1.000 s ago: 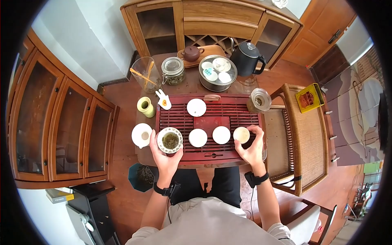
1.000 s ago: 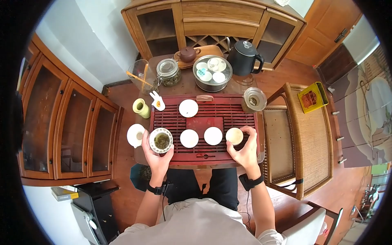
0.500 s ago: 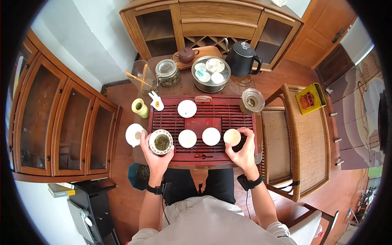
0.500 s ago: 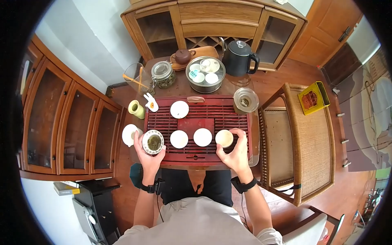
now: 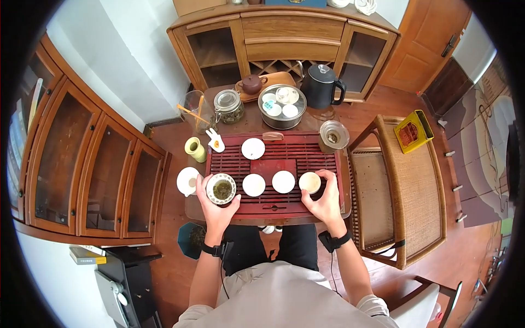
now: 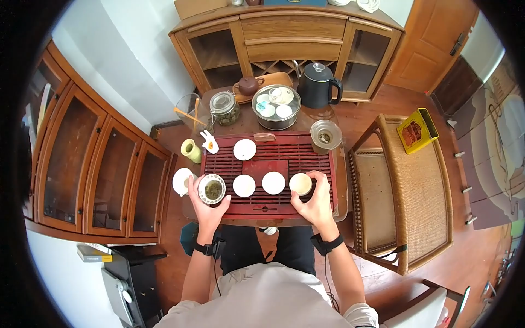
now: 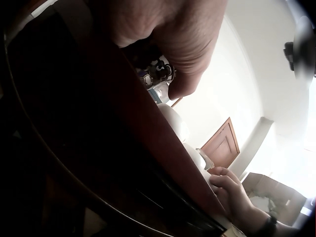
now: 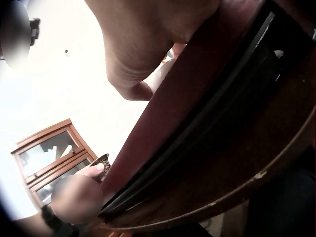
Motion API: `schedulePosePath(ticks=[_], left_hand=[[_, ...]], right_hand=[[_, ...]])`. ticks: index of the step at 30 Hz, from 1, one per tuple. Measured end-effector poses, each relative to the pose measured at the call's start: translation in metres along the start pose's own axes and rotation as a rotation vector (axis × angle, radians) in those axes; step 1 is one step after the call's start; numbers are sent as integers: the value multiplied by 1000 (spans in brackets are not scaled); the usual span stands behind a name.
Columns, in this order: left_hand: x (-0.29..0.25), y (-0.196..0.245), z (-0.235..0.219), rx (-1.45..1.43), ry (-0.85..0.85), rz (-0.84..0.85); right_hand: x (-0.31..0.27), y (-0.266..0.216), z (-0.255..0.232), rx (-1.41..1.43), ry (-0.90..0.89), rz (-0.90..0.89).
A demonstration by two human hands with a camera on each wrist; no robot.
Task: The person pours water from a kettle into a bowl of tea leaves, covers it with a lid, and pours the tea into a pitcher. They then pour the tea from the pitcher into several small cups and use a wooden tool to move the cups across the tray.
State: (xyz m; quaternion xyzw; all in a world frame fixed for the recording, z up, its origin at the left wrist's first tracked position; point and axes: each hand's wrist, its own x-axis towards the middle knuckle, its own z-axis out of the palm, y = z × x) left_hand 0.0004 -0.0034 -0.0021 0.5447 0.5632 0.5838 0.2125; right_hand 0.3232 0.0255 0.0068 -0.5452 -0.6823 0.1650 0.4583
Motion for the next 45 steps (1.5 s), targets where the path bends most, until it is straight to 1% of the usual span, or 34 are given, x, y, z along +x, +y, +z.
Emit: schedulePosePath(ticks=[1,3,5,6,7,9,10,11,13,15,17,18,19,21,23,24,25,27,28,30,31,34,35,36,37,39,41,42,45], left_hand=[[0,1,-1,27,-6,72],[-1,3,-3,-15,-22,73],[-2,9,-7,157,-58,208],[-6,4,-5,126,-54,214],[-7,8,-7,122,-54,215],[-9,19,-12,400,-45,430],[-10,23,-16,436,-28,468],[-8,31,-20,435,-27,467],[-2,53,-31,533,6,467],[7,76,-40,538,38,492],[15,97,-47,506,82,476],[24,103,-47,336,50,419],[35,116,-45,129,-10,294],[67,133,-45,-287,-194,-97],[109,121,-47,-511,-404,-456],[131,105,-42,-616,-447,-656],[152,96,-40,-609,-449,-655],[185,82,-35,-643,-681,-987],[196,71,-28,-636,-687,-984],[212,48,-12,-396,-651,-1057],[216,40,-6,-392,-657,-1053],[224,23,10,-99,-751,-1064],[227,16,15,-100,-755,-1060],[230,9,19,-109,-798,-1052],[232,8,23,-118,-841,-1043],[234,4,32,-96,-862,-1055],[236,-1,40,-26,-964,-1029],[236,-3,44,-7,-997,-989],[236,-7,51,4,-1028,-989]], right_hand=[[0,-1,1,-2,9,-1],[0,-2,1,-15,20,-16],[-1,-2,2,-23,31,-30],[-1,-1,2,-27,35,-43],[-1,-1,2,-31,36,-44],[-1,0,3,-43,37,-45],[-1,1,2,-46,36,-46],[-1,1,3,-46,36,-43],[-3,-1,3,-40,29,-40],[-1,-2,1,-59,21,-30],[-1,0,2,-43,27,-39],[-1,1,2,-37,25,-41],[-1,1,2,-32,23,-42],[0,-1,2,-27,18,-29],[0,-1,1,-31,18,-30],[-1,-1,1,-26,17,-20],[-1,0,2,-21,22,-17],[-3,4,3,-16,35,-36],[-3,4,4,-9,32,-38],[-3,6,4,-15,41,-43],[-3,7,4,-22,39,-52],[-2,5,4,-14,53,-52],[-2,5,4,-4,53,-52],[-2,4,4,-13,56,-50],[-2,4,3,-16,61,-49],[-1,2,2,0,53,-56],[-1,2,1,-30,48,-69],[-2,3,2,-57,43,-84],[-1,4,3,-69,56,-120]])
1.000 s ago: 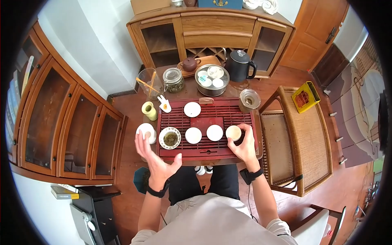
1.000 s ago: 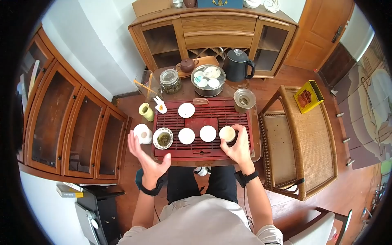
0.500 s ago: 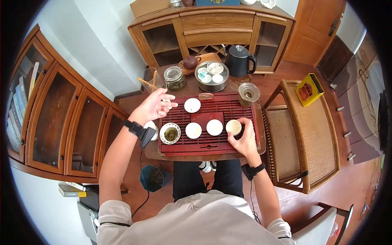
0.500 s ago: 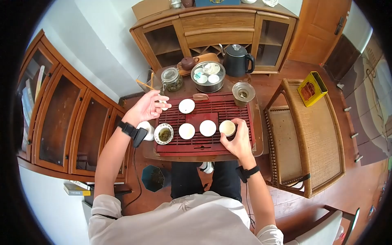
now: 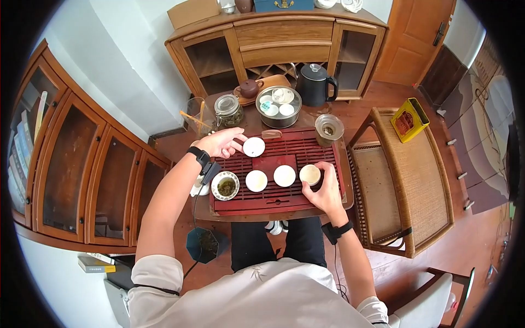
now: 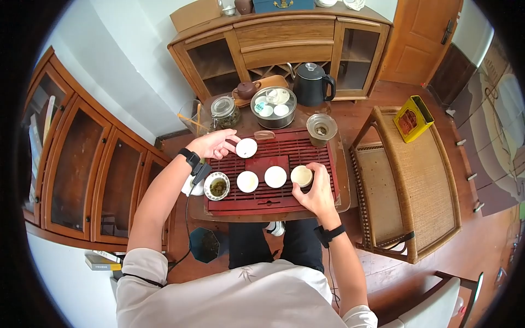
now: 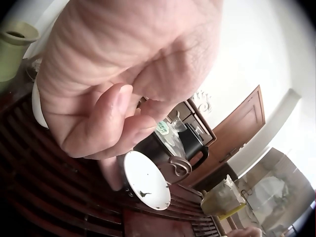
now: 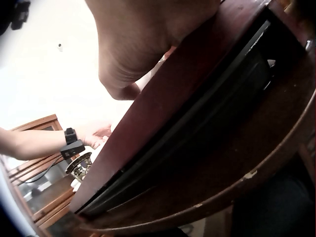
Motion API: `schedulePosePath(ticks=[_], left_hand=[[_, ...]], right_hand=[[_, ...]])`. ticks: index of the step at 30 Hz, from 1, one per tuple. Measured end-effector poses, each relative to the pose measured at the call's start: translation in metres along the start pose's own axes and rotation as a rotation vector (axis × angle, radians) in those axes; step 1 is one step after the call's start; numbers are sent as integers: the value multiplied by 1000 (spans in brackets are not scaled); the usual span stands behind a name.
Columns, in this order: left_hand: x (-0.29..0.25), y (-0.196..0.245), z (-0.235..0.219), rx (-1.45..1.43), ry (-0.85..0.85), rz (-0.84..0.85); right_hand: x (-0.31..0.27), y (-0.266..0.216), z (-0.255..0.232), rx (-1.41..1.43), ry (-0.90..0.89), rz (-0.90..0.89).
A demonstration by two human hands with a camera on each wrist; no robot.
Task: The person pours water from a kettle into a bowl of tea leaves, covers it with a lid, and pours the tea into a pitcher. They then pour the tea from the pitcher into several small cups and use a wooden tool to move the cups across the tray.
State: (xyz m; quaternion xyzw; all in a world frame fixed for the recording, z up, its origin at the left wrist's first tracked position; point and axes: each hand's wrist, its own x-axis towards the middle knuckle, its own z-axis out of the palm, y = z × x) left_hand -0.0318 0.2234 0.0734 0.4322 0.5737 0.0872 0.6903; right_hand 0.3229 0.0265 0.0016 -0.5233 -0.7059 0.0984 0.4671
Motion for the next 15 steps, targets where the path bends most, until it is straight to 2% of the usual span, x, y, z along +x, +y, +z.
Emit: schedulePosePath(ticks=[5,11,15], left_hand=[[12,-1,2,-82,-95,-14],[18,1,5,-237,-264,-113],[26,-1,1,-289,-287,-135]], right_hand=[[1,-4,-1,7,-2,4],[2,-7,-1,0,2,29],[3,-9,-1,12,5,45]])
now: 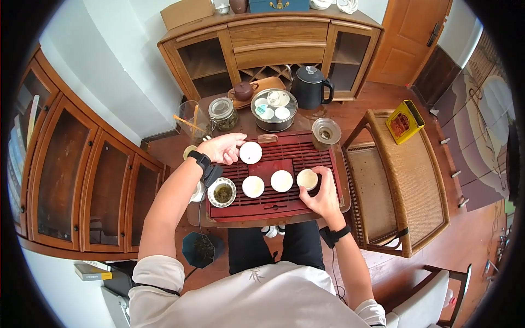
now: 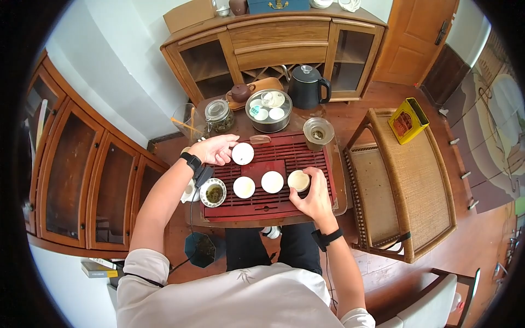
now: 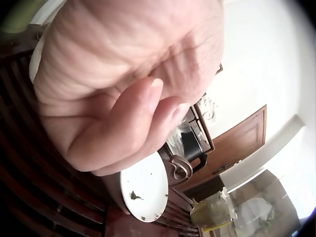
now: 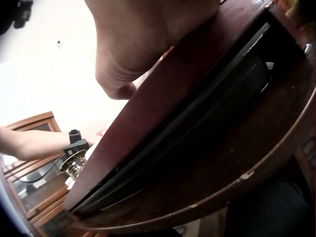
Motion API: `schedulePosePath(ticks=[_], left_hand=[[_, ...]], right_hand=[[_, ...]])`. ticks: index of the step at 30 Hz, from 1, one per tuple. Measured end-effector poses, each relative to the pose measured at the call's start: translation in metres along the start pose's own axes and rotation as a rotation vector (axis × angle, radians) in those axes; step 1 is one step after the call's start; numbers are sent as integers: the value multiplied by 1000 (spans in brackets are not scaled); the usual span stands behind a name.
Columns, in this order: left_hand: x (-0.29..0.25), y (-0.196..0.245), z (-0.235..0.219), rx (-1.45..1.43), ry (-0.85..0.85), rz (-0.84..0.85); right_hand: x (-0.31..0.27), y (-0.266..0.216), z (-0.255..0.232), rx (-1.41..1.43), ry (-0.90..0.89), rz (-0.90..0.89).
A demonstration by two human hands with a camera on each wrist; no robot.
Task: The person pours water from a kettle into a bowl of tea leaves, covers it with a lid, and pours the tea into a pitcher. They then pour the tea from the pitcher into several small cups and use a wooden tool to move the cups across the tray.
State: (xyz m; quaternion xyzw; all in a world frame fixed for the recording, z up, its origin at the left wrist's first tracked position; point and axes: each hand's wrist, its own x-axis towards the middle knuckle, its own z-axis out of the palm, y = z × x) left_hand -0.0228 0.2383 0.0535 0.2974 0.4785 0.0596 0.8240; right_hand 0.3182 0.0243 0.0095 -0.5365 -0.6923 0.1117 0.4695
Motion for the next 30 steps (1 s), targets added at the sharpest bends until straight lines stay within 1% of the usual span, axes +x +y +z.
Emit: schedulePosePath(ticks=[2,5,8,12,15,16,18,19,21,23,25,26,27,29,30], left_hand=[[-6,0,8,29,42,25],[-15,4,11,3,14,64],[-31,11,12,-66,4,140],[-74,18,24,-114,62,263],[-105,15,26,-189,12,336],[-114,12,28,-193,20,339],[-128,1,34,-295,28,414],[-133,-5,36,-296,31,415],[-141,-22,39,-319,68,479],[-151,-39,43,-281,109,487],[-161,-56,47,-298,69,477],[-165,-64,49,-302,122,483],[-168,-71,51,-305,127,483],[-174,-87,57,-248,200,536],[-177,-95,61,-161,235,571]], right_hand=[[0,0,0,2,2,2],[0,0,0,-2,3,-5],[-1,4,1,-17,-4,-24],[-1,4,0,-21,-9,-36],[-1,0,0,0,-11,-9],[-1,2,0,-12,-19,-7],[-2,3,1,-15,-22,-10],[-2,4,1,-26,-21,-8],[-2,4,1,-18,-22,-15],[-2,3,0,-14,-27,2],[-2,1,-1,-13,-28,2],[-2,1,-1,-16,-28,0],[-2,2,-1,-11,-32,-2],[-2,3,0,-17,-26,-11],[-2,3,0,-19,-26,-12]])
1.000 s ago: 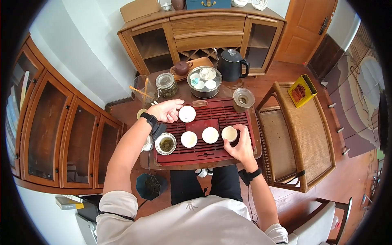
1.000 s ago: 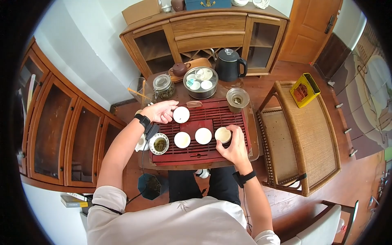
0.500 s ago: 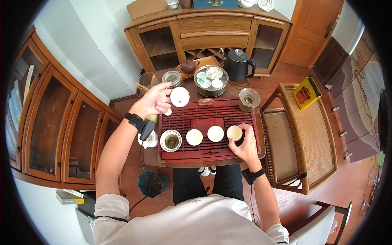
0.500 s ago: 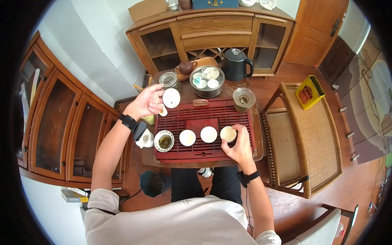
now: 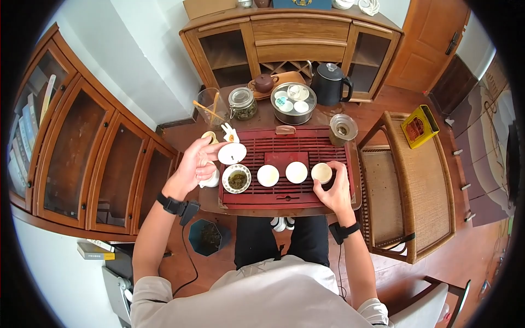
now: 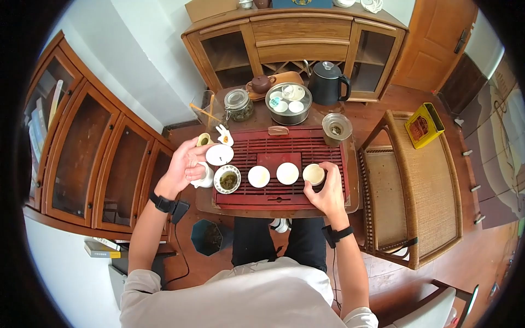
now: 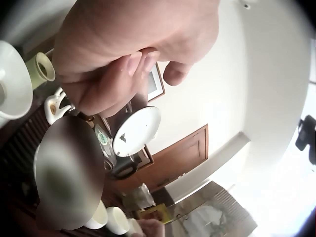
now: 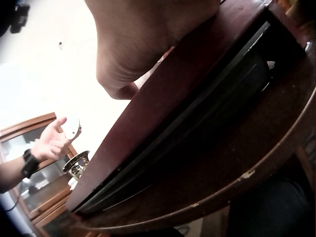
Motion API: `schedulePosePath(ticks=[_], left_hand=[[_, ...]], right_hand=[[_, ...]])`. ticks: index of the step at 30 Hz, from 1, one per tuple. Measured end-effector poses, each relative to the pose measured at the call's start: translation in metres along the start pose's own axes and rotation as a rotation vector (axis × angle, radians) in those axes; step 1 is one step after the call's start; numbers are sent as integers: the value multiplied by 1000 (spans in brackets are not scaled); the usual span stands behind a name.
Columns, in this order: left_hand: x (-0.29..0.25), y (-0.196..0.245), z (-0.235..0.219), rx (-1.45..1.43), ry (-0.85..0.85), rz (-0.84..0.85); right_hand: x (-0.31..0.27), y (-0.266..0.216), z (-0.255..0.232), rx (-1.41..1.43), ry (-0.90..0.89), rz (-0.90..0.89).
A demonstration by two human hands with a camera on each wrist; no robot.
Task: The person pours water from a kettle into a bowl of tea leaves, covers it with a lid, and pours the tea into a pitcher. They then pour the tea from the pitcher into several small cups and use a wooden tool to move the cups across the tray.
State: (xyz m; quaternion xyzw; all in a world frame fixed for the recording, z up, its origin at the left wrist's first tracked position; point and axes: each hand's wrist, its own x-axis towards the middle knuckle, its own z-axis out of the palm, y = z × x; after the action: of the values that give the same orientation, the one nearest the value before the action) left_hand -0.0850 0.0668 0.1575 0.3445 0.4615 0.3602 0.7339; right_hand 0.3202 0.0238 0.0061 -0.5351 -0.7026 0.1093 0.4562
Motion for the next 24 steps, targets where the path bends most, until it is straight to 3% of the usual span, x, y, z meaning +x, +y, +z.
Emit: schedulePosePath(ticks=[1,3,5,7,9,11,24], left_hand=[[-5,-8,-1,-1,2,-2],[-14,-22,-4,378,86,200],[-26,-28,-3,544,113,216],[-27,-44,1,957,111,658],[-41,-47,22,1036,188,621],[-42,-62,24,1332,293,878],[-45,-99,28,1594,367,818]], right_hand=[[0,0,0,1,-2,1],[0,0,0,-1,1,5],[0,1,0,0,2,3],[0,1,0,1,3,2],[0,0,0,-3,-5,5],[0,-1,-1,-2,-6,9],[0,-1,0,2,-10,8]])
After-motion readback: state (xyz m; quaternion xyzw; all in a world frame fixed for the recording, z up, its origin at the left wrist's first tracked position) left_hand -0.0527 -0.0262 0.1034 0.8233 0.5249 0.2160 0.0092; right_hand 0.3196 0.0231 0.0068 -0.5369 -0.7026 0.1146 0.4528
